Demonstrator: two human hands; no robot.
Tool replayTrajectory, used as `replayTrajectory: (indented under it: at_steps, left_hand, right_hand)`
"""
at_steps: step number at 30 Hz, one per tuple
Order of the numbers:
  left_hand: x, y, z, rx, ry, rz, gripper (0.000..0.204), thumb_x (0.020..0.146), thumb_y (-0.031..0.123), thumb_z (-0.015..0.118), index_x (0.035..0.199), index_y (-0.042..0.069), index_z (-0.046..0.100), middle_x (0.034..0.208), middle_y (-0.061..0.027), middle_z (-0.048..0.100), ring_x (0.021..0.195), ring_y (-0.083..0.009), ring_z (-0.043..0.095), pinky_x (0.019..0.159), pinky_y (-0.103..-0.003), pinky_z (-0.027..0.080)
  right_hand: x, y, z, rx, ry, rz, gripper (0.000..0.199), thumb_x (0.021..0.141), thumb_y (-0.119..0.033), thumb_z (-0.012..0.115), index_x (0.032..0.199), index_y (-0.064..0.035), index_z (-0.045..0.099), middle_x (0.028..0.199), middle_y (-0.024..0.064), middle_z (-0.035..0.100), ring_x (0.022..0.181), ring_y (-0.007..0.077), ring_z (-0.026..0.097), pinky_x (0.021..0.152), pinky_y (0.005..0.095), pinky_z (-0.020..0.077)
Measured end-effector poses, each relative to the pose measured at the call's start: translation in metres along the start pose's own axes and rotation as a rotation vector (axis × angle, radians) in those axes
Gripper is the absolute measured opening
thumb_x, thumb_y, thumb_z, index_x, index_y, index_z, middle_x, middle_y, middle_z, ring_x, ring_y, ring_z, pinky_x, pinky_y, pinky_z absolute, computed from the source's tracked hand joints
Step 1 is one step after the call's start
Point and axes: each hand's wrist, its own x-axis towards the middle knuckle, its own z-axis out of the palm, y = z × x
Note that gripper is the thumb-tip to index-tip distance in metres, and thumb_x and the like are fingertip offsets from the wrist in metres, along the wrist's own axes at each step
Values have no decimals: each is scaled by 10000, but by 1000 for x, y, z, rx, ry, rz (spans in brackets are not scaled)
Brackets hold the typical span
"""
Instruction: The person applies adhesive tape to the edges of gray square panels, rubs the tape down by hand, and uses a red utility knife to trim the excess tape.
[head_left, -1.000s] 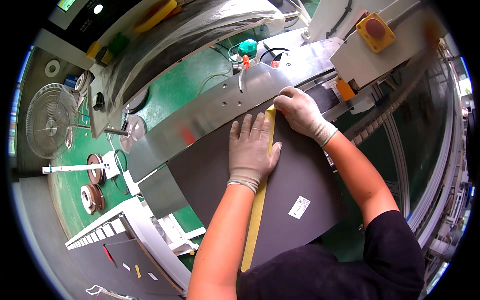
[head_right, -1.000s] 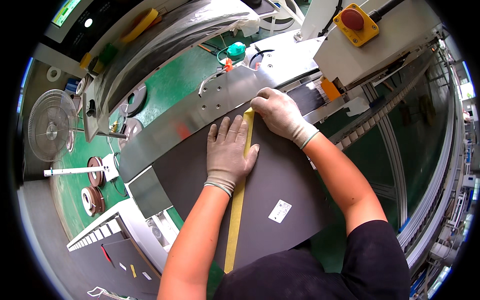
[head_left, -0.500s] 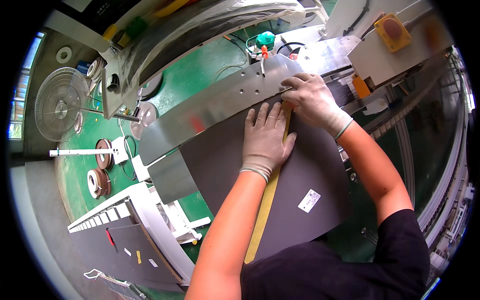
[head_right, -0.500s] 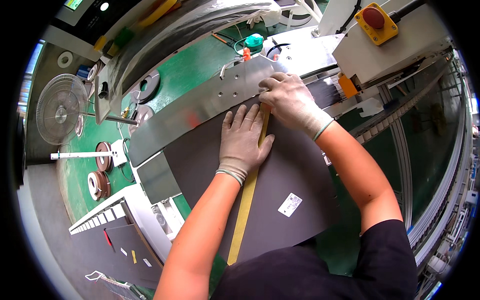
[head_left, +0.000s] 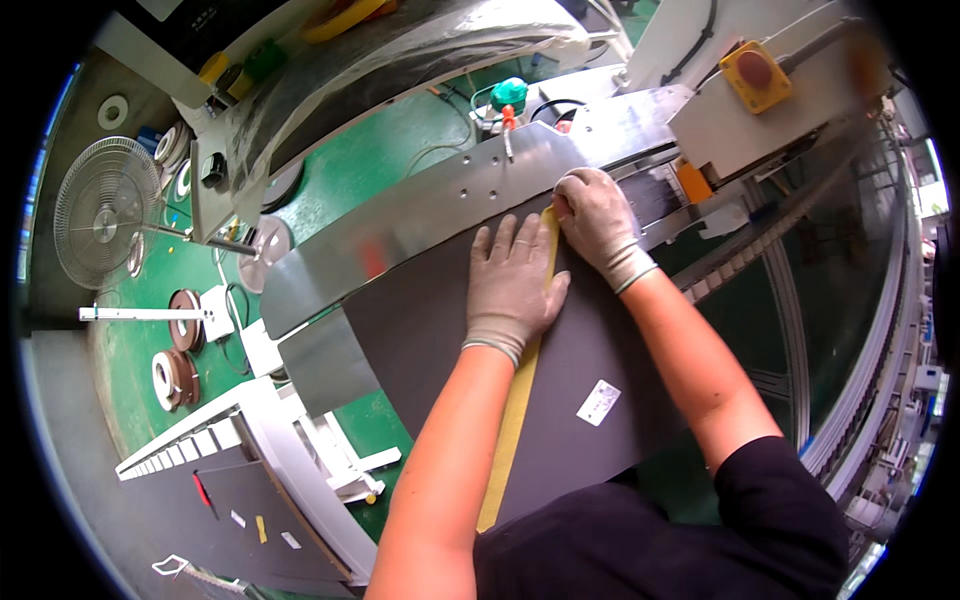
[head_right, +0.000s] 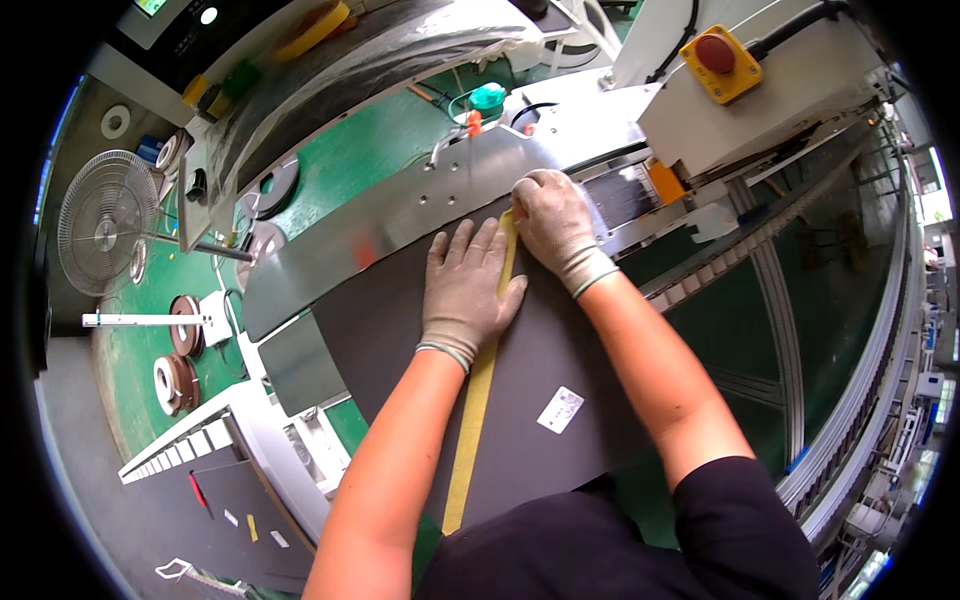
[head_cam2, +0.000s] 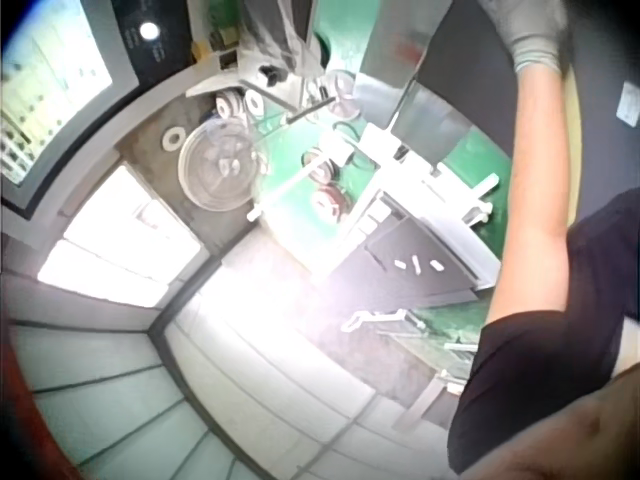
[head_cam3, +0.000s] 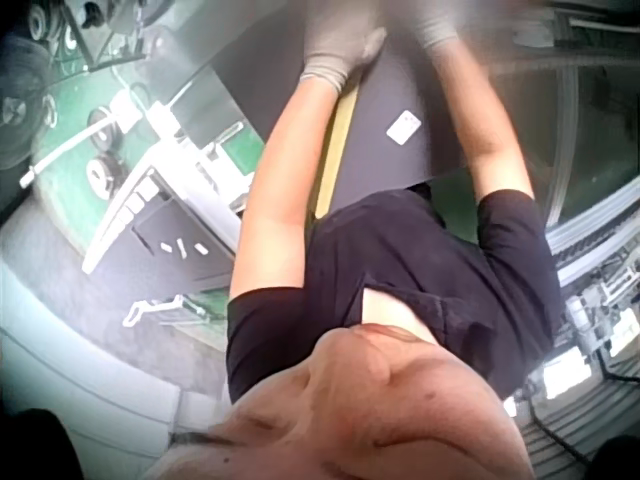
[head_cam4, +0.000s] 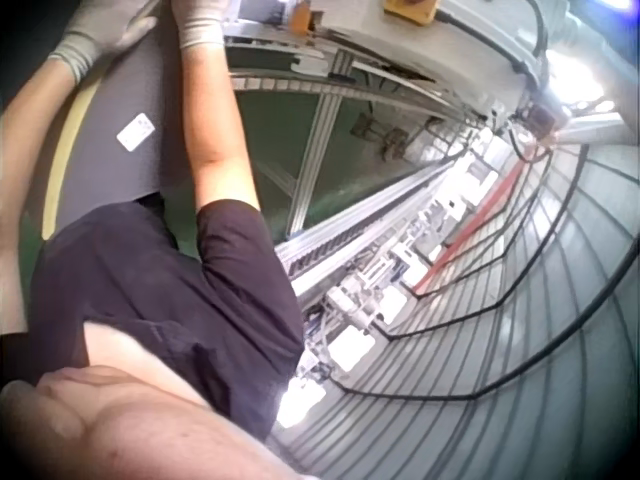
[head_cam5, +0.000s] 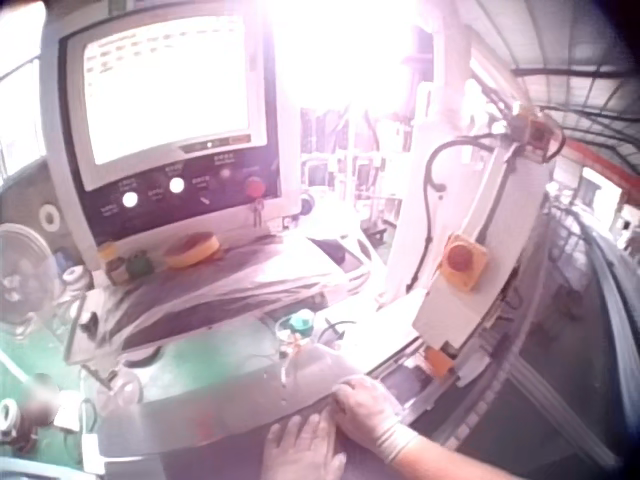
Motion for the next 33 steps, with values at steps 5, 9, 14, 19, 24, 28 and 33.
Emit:
replayTrajectory:
  at_steps: [5, 9, 14, 19, 24, 28, 33]
  left_hand:
    - [1, 0, 0, 7, 1, 10, 677, 955, 499, 553, 1504, 105, 505, 1601, -68, 435, 1496, -290, 355, 1257, -503, 166]
    - [1, 0, 0, 11, -1, 10, 710, 955, 502, 551, 1550, 129, 442, 1611, -72, 418, 1502, -291, 344, 1259, -500, 163]
    - [3, 2, -1, 43, -2, -6, 753, 951, 512, 549, 1581, 132, 388, 1626, -95, 389, 1510, -305, 323, 1260, -499, 160]
    - [4, 4, -4, 60, -23, -23, 754, 950, 523, 540, 1572, 119, 402, 1630, -100, 380, 1512, -308, 318, 1261, -493, 157]
    - [2, 4, -1, 65, -6, -19, 748, 945, 526, 541, 1561, 119, 422, 1631, -93, 375, 1514, -303, 309, 1260, -492, 153]
    - [2, 3, 1, 47, 30, -14, 744, 932, 531, 553, 1552, 136, 439, 1606, -89, 400, 1500, -297, 314, 1252, -499, 159]
    - [5, -2, -6, 6, 60, -24, 726, 901, 537, 590, 1506, 150, 486, 1514, -79, 459, 1433, -286, 360, 1219, -505, 207]
  right_hand:
    - [-7, 4, -10, 53, -13, 69, 70, 834, -114, 700, 885, -76, 672, 967, 108, 672, 983, 333, 644, 894, 442, 525]
    - [3, -5, -27, 23, -23, -142, 129, 824, -145, 726, 938, -89, 702, 964, 84, 687, 973, 310, 655, 893, 440, 523]
    - [19, -8, -34, -211, -365, -248, 179, 826, -187, 714, 985, -106, 702, 960, 65, 686, 996, 279, 664, 874, 417, 516]
    - [24, -7, -35, -318, -433, -285, 80, 857, -157, 662, 909, -97, 662, 940, 83, 664, 1003, 298, 665, 884, 431, 523]
    - [28, 16, -44, -42, -329, -399, 230, 803, -123, 709, 1033, -113, 695, 991, 83, 657, 997, 305, 660, 895, 428, 530]
    - [34, 18, -43, -210, -524, -446, 243, 798, -130, 712, 1040, -117, 696, 970, 77, 656, 1003, 304, 662, 894, 436, 531]
    - [41, -1, -35, -392, -560, -355, 276, 808, -115, 705, 1084, -127, 690, 976, 95, 663, 966, 317, 677, 846, 452, 551]
